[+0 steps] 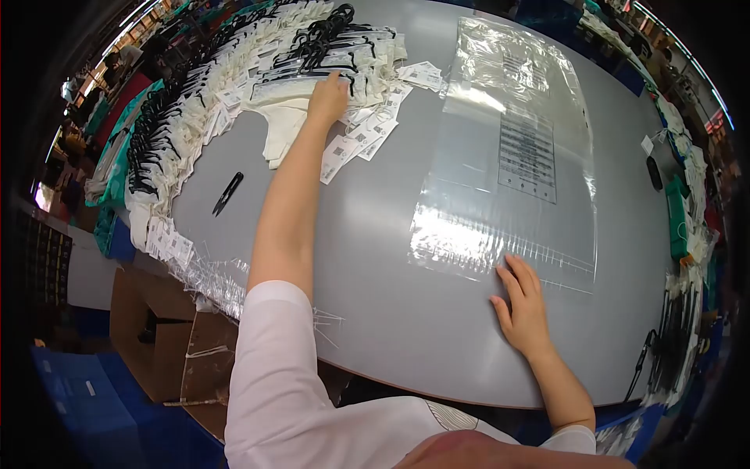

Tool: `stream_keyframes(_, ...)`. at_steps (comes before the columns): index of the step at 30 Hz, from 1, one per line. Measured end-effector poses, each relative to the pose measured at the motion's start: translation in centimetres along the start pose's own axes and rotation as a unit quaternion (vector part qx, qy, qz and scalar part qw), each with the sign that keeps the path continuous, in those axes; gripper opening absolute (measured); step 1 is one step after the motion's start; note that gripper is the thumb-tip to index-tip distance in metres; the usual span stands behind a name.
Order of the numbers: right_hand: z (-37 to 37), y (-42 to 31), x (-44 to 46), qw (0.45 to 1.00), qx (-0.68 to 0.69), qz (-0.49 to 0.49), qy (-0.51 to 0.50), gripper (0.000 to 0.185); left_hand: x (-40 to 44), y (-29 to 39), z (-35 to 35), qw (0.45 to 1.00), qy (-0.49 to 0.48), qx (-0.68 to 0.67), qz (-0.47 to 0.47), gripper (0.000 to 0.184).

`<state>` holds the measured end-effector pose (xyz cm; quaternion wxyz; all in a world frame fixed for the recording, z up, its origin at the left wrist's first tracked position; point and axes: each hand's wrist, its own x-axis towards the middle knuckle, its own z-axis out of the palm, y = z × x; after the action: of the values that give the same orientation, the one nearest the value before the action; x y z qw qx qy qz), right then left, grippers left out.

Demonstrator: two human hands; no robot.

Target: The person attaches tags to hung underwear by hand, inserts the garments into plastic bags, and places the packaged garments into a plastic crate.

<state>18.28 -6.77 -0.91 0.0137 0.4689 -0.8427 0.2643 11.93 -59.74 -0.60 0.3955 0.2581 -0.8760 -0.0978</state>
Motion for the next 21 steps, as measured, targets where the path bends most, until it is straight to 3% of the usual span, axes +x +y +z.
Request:
stream_keyframes(5, -0.1, 0.0, -0.4, 1.0, 0.008, 0.014, -0.011, 0.043, 0.9, 0.5, -0.5, 0.987, -0.108, -0.055, -0.107, 0.034)
stream_keyframes(10, 0.2, 0.2, -0.2, 1.0, 0.011, -0.004, 0.003, 0.041, -0.5, 1.1, -3.2, 0.964, -0.074, -0.131, -0.22, 0.033)
stream_keyframes(15, 1.0, 1.1, -0.3, 0.999, -0.006, -0.027, 0.039, 0.037, -6.5, 6.5, -11.2, 0.944, -0.065, -0.268, -0.183, 0.02)
stream_keyframes(21, 1.7, 1.5, -0.7, 0.995, -0.021, -0.044, 0.083, 0.033, -10.5, 9.5, -16.9, 0.953, -0.12, -0.235, -0.146, 0.018)
